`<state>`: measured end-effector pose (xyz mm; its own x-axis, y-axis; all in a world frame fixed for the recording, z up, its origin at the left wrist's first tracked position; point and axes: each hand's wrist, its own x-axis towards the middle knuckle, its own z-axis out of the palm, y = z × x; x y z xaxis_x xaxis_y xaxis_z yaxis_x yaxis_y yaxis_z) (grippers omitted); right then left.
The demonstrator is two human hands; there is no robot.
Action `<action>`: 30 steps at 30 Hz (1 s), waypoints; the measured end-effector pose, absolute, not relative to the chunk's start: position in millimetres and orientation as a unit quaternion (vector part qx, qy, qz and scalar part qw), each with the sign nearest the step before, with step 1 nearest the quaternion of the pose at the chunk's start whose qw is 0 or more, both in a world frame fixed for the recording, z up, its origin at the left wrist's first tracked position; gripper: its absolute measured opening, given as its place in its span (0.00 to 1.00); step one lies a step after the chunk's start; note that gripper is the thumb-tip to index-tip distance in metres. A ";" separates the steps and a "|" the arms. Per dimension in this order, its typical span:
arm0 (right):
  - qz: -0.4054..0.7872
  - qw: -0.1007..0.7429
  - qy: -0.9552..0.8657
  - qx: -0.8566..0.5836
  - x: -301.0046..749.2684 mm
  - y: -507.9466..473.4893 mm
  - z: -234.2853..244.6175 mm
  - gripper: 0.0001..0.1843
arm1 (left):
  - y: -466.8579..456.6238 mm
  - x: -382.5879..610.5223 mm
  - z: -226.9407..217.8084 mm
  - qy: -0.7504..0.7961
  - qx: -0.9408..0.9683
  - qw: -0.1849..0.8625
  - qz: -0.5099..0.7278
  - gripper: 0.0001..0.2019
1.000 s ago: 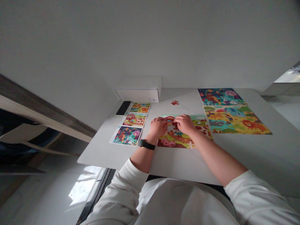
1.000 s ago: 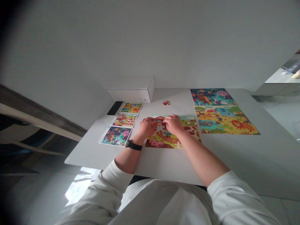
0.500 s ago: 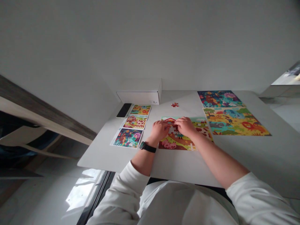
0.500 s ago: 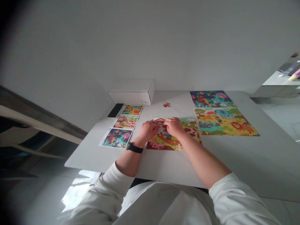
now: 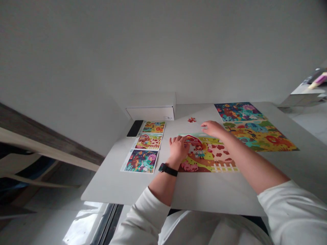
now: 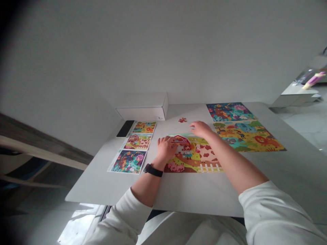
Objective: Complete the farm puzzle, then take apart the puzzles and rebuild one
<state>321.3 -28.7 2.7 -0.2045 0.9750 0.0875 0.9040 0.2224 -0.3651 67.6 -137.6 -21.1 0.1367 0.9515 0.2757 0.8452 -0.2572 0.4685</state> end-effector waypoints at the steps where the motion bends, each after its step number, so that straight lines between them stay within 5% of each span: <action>1: 0.120 0.146 -0.756 -0.627 322.2 -15.5 4.5 0.16 | -137.0 67.9 -19.9 0.606 0.740 0.100 0.276 0.15; 18: 0.190 0.171 -0.713 -0.653 288.6 90.8 -18.2 0.14 | -131.6 66.9 -19.2 0.624 0.694 0.119 0.339 0.17; 26: 0.295 0.375 -0.653 -0.588 291.9 30.3 -13.4 0.12 | -130.5 67.4 -19.8 0.608 0.708 0.103 0.346 0.18; 30: 0.410 0.471 -0.586 -0.516 295.9 -27.9 -2.6 0.18 | -129.6 68.1 -19.2 0.579 0.715 0.108 0.376 0.20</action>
<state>295.9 -27.9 -2.6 -0.0226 0.9913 0.1295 0.2195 0.1313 -0.9667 68.1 -129.6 -19.2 0.0471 0.9095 0.4131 0.7468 -0.3067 0.5901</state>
